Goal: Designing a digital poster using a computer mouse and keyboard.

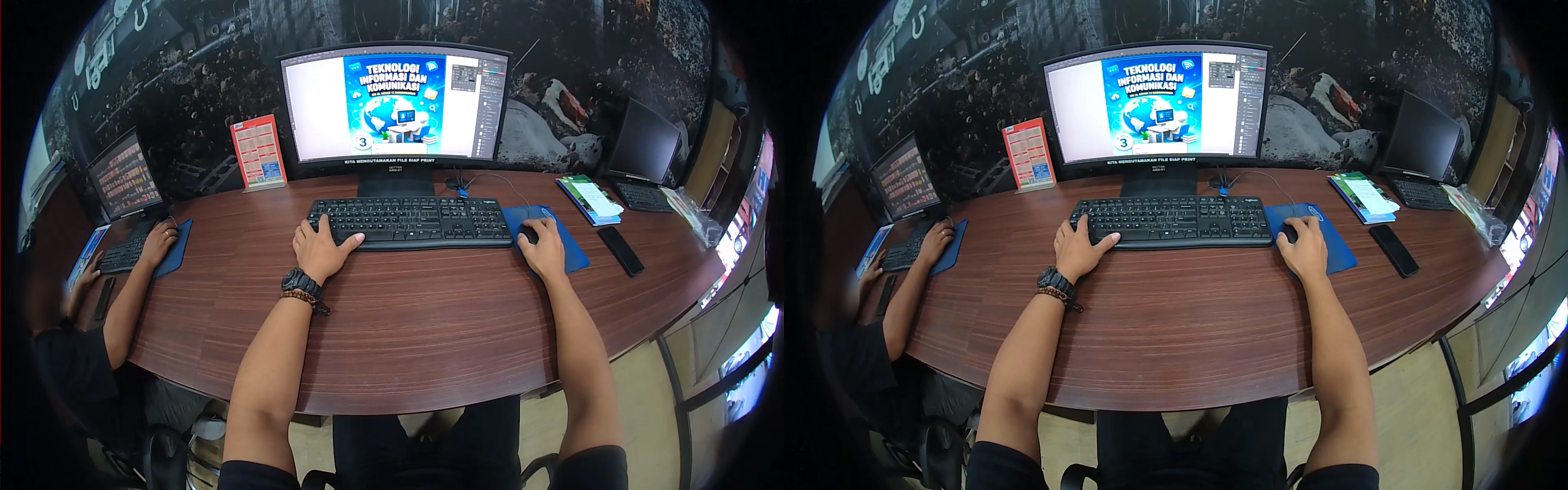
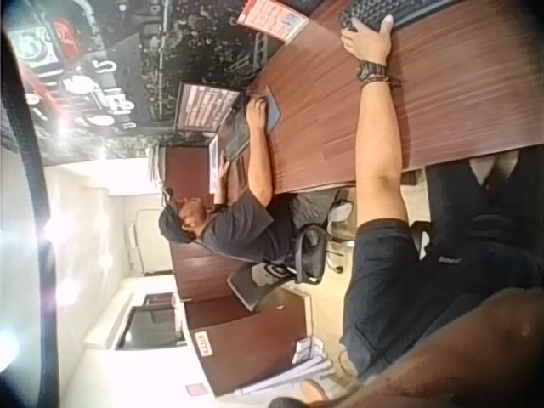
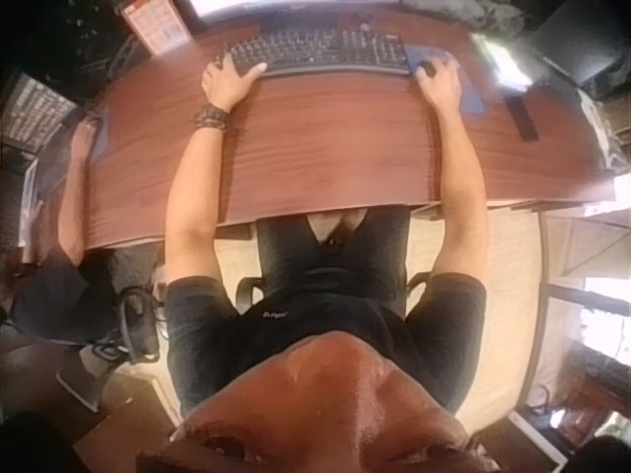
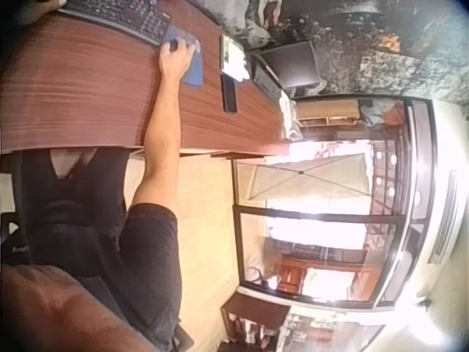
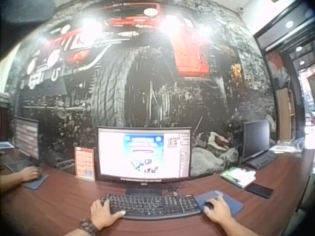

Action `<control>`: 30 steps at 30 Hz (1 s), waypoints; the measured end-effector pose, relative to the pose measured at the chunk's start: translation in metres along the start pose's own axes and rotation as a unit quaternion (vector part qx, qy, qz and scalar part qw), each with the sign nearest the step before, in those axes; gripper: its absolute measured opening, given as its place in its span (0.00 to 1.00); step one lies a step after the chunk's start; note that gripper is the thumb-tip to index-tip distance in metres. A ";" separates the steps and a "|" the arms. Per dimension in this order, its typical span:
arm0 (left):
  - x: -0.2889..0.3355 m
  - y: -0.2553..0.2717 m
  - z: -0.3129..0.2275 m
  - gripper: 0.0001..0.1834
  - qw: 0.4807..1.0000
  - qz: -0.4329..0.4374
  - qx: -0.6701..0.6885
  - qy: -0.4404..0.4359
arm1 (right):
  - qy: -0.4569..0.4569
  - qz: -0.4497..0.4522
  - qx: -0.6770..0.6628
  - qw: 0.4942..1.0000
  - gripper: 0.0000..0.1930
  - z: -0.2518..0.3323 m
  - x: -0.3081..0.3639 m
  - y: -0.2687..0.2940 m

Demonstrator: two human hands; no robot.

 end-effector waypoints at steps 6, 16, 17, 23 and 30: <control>0.001 -0.001 0.000 0.54 1.000 -0.004 0.000 -0.005 | -0.023 -0.002 0.010 1.000 0.18 0.000 0.001 0.003; 0.000 -0.001 0.000 0.55 1.000 0.002 0.007 -0.007 | -0.009 -0.007 0.000 1.000 0.18 -0.001 0.000 0.002; 0.000 -0.001 0.001 0.55 1.000 0.002 0.005 -0.007 | -0.009 -0.006 -0.004 1.000 0.18 0.000 0.001 0.002; -0.001 -0.003 0.001 0.55 1.000 0.001 0.002 -0.006 | -0.004 -0.008 -0.006 1.000 0.18 -0.002 0.000 0.000; 0.001 -0.001 0.000 0.53 1.000 -0.003 0.006 -0.007 | -0.002 -0.002 -0.013 1.000 0.18 -0.003 -0.001 -0.001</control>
Point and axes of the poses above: each hand's wrist, its own x-axis away from the middle knuckle, its own y-axis out of the back of the hand, z = x × y, the point moved 2 cm from there along -x, towards the middle knuckle, and after that the axes turned 6 degrees about -y, right-handed, at the moved point
